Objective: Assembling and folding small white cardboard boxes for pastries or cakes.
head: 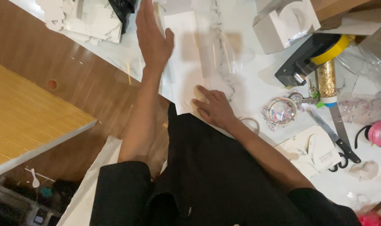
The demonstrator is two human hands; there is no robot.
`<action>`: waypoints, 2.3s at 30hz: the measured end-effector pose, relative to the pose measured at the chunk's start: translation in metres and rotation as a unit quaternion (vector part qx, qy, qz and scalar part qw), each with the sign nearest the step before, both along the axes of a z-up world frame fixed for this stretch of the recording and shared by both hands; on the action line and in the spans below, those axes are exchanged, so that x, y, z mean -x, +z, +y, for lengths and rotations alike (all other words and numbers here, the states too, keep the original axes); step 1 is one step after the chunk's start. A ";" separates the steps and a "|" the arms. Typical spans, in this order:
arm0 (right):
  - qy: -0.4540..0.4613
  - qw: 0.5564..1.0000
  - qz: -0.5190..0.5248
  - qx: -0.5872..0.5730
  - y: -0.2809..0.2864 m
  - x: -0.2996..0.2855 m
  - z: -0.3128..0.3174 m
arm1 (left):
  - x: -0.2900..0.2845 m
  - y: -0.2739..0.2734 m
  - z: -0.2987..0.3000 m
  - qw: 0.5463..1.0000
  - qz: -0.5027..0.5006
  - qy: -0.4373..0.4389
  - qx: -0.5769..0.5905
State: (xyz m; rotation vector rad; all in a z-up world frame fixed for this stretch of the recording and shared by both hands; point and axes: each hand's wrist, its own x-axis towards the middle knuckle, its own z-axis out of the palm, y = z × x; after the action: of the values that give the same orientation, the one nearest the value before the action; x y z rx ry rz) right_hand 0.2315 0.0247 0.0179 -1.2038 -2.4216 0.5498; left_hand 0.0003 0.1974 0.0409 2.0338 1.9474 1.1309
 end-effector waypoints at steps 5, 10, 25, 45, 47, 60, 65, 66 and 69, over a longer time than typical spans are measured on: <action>-0.004 1.000 -0.006 0.000 0.001 -0.001 -0.001 | 0.005 0.006 0.046 0.989 0.080 -0.123 0.010; -0.014 0.999 0.013 0.026 0.000 -0.003 -0.001 | -0.003 0.035 0.043 0.990 -0.002 -0.131 -0.055; 0.004 0.998 0.027 0.062 -0.001 -0.008 0.006 | -0.005 -0.024 0.064 0.986 -0.007 -0.101 0.135; -0.144 0.980 0.123 0.056 0.015 -0.033 0.032 | 0.052 0.043 0.032 0.902 -0.038 -0.145 0.405; -0.218 0.961 0.146 0.082 0.007 -0.043 0.037 | 0.067 0.036 0.023 0.887 -0.072 -0.095 0.447; -0.134 0.987 -0.001 0.088 0.023 -0.052 0.030 | 0.050 0.090 -0.043 0.914 0.258 -0.051 0.308; -0.144 0.974 -0.131 0.118 0.025 -0.046 0.021 | 0.065 0.029 -0.032 0.802 0.393 -0.294 0.340; -0.147 0.973 -0.132 0.119 0.025 -0.049 0.021 | 0.066 0.024 -0.030 0.802 0.393 -0.297 0.339; -0.148 0.962 -0.157 0.168 0.037 -0.054 0.026 | 0.070 0.016 -0.023 0.808 0.398 -0.315 0.299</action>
State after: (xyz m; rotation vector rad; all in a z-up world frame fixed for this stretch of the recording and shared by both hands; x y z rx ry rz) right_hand 0.2859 0.0510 0.0548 -1.8864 -2.3884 0.7427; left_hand -0.0698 0.1741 0.0573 2.5764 1.2965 -0.5123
